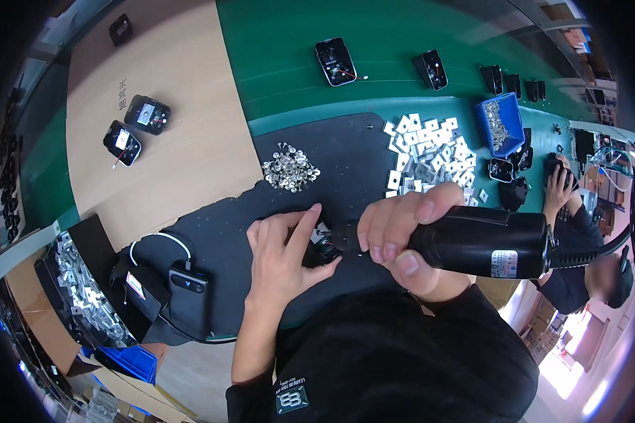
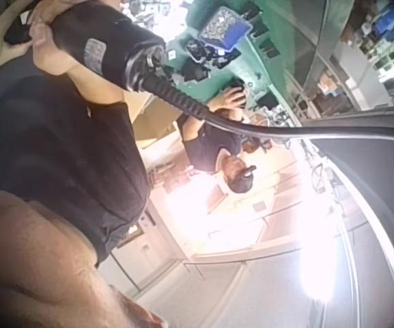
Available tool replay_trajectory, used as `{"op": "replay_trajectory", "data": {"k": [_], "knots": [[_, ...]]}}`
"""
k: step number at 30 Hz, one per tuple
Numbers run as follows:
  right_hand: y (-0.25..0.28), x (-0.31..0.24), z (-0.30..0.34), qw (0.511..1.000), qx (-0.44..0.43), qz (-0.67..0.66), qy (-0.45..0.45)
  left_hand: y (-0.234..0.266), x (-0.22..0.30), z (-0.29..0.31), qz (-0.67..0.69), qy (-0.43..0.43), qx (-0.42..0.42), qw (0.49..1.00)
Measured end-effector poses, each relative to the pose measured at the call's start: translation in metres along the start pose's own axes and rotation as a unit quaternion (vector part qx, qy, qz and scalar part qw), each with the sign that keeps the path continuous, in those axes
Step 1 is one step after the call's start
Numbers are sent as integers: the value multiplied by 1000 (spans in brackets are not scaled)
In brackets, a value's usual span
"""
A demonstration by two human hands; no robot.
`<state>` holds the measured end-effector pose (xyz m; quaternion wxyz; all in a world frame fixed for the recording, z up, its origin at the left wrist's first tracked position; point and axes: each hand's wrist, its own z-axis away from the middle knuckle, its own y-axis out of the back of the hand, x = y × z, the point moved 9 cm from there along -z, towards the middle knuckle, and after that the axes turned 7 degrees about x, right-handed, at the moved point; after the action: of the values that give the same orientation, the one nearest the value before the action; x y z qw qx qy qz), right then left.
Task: The person uses a handheld electric screwdriver to fasten screws into small black electronic devices on a green workbench. They repeatedly pick up devices, secure them with screws, and place the finished units onto a cardboard sheet. The workspace contains piles of screws and white plastic components.
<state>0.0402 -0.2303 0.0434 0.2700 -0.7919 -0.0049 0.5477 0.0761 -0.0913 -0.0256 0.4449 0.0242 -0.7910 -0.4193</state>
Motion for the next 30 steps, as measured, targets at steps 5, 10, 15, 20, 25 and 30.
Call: {"op": "replay_trajectory", "data": {"k": [5, 10, 15, 20, 25, 30], "knots": [[-3, 2, 2, 1000, -1, 3, 27, -1, -1, -1, 3, 7, -12, 1000], [-12, -2, -1, 995, -66, 13, 70, -1, -3, -3, 9, 13, -20, 1000], [-19, -2, -7, 995, -62, -23, 76, -4, -7, -7, 20, 17, -31, 999], [-16, 4, -9, 996, -81, -6, 48, -3, -2, -8, 25, 2, -30, 999], [-5, 14, -9, 998, -57, -26, 12, -4, -7, -5, 19, 3, -27, 999], [-3, 7, -7, 990, -85, -96, 50, -4, -7, -6, 25, 5, -32, 999]]}}
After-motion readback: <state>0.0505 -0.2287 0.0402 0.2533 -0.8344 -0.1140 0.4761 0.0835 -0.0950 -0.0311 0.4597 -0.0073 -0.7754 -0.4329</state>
